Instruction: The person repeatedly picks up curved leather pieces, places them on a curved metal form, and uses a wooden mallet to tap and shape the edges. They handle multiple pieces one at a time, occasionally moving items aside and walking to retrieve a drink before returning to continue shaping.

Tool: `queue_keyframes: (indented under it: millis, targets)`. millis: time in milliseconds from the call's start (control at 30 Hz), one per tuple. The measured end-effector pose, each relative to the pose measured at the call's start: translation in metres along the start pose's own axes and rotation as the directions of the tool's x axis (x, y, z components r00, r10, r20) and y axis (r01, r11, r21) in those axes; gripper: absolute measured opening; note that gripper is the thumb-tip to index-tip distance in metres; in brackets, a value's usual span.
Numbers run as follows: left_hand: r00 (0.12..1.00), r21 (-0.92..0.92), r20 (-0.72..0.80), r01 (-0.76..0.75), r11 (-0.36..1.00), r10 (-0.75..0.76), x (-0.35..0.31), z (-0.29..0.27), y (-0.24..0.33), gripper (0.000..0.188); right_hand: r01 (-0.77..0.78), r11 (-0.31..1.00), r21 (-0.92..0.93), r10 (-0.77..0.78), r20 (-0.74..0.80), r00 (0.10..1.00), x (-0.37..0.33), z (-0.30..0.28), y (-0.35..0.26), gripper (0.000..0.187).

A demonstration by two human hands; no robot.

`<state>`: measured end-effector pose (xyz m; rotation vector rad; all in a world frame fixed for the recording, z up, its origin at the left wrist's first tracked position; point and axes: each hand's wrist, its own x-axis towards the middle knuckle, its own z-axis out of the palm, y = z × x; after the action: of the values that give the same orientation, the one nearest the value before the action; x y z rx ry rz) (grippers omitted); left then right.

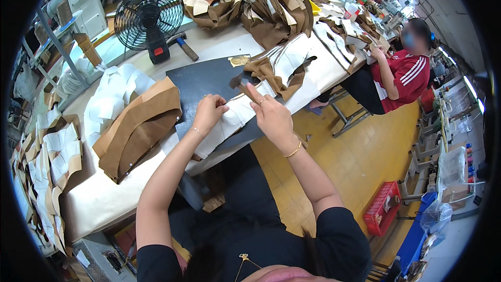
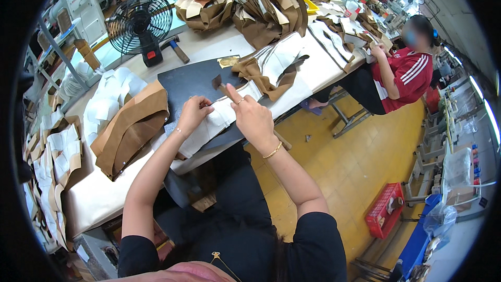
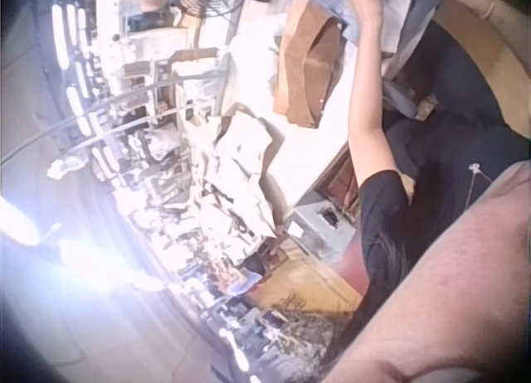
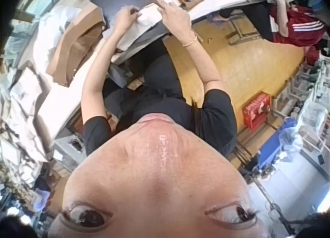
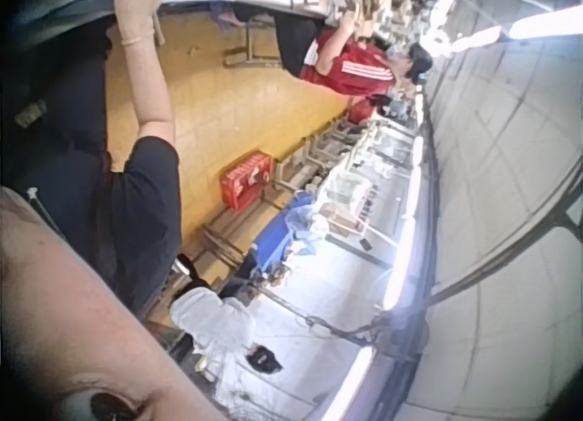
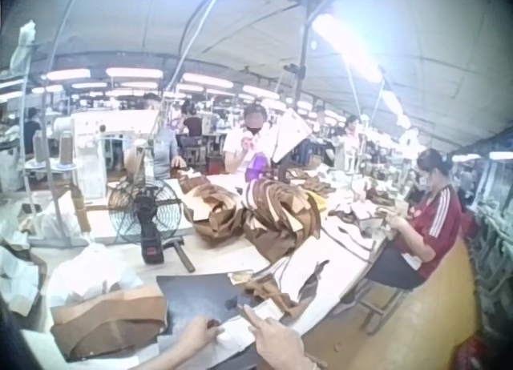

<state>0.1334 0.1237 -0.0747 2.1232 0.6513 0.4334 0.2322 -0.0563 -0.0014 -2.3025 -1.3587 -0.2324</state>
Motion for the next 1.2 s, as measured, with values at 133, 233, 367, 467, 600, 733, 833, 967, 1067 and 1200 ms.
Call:
queue_keyframes:
  millis: [133,233,367,467,600,733,833,967,1067,1200]
  targets:
    - [0.995,0.040,0.091,-0.030,0.999,0.026,0.002,-0.004,-0.005,0.023,-0.099,0.994,-0.035,0.104,0.190,0.976,-0.011,0.011,0.020,0.049]
    - [0.994,0.074,0.106,-0.046,0.996,0.038,-0.007,-0.013,-0.004,0.023,-0.071,0.996,-0.057,0.084,0.247,0.965,-0.015,0.019,0.031,0.049]
    - [0.985,0.232,0.011,-0.168,0.958,0.170,-0.023,-0.005,-0.004,0.019,0.020,0.998,-0.052,-0.011,0.177,0.984,-0.007,0.008,0.025,0.044]
    - [0.976,0.300,0.025,-0.215,0.930,0.218,-0.028,-0.005,0.000,0.016,-0.036,0.989,0.142,0.033,0.021,0.999,0.003,0.006,0.011,0.043]
    - [0.961,0.388,0.029,-0.263,0.883,0.274,-0.031,-0.004,0.000,0.014,0.073,0.997,0.009,-0.073,0.208,0.975,0.003,0.018,0.014,0.042]
    - [0.950,0.396,0.002,-0.288,0.872,0.313,-0.033,-0.002,-0.003,0.013,0.123,0.992,-0.036,-0.110,0.254,0.961,0.015,-0.006,-0.001,0.043]
    - [0.936,0.429,0.001,-0.319,0.845,0.353,-0.033,0.001,-0.007,0.013,0.051,0.998,-0.024,-0.047,0.137,0.989,0.006,0.004,-0.011,0.043]
    - [0.942,0.456,0.029,-0.311,0.834,0.335,-0.034,-0.001,-0.003,0.012,0.116,0.993,-0.029,-0.102,0.294,0.950,0.013,0.004,0.003,0.044]
    - [0.925,0.433,-0.041,-0.326,0.841,0.379,-0.034,0.003,-0.008,0.013,0.094,0.996,-0.007,-0.091,0.208,0.974,0.007,0.002,-0.005,0.045]
    - [0.984,0.187,-0.026,-0.171,0.967,0.179,-0.032,-0.003,-0.011,0.016,0.096,0.993,-0.063,-0.069,0.338,0.938,-0.002,0.015,0.008,0.046]
